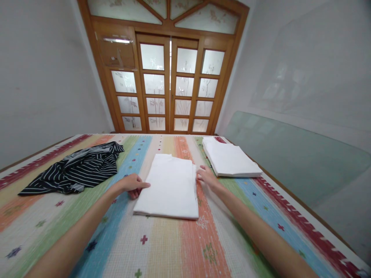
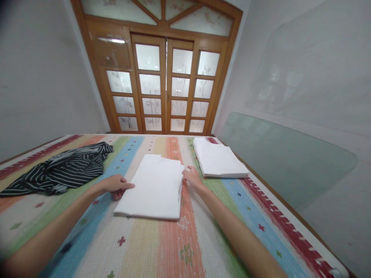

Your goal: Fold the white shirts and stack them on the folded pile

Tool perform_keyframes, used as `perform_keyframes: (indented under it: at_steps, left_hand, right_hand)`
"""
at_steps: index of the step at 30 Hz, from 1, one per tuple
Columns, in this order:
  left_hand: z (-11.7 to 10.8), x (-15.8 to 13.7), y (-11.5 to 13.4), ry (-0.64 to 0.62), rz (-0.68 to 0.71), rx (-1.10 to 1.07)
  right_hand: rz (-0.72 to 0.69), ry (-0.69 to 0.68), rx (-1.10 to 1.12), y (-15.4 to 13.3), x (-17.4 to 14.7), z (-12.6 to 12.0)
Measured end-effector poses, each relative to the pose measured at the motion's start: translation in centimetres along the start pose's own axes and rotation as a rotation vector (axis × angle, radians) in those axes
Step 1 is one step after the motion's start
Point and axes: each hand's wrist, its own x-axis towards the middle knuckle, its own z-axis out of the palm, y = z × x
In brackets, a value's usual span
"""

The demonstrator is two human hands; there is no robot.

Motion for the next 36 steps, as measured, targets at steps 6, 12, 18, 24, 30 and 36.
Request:
perform_keyframes:
  at_steps: [6, 12, 18, 24, 30, 36]
  left_hand:
    - [0.3, 0.1, -0.1, 0.108, 0.096, -0.262]
    - [0.2, -0.7, -0.2, 0.072, 0.121, -0.263]
    - [1.1, -1.2, 0.4, -0.007, 0.134, -0.297]
    - [2.0, -1.2, 0.3, -0.039, 0.146, -0.384]
    - [2.8, -2.5, 0.6, -0.068, 0.153, -0.551]
    - [5.0, -3.1, 0.3, -0.124, 0.112, -0.723]
  right_hand:
    - [0.351, -0.099, 0.320, -3.6, -0.9, 0.1]
    - [0.386, -0.257, 0.217, -4.1, -0.5, 0.2]
    - [0.245, -0.249, 0.059, -3.0, -0.2, 0.8]
    - [0.095, -0.474, 0.243, -3.3, -2.6, -0.2]
    - [0.152, -0.672, 0.403, -3.1, -5.3, -1.0]
    - [0.348, -0.373, 0.475, -1.0, -6.0, 0.2]
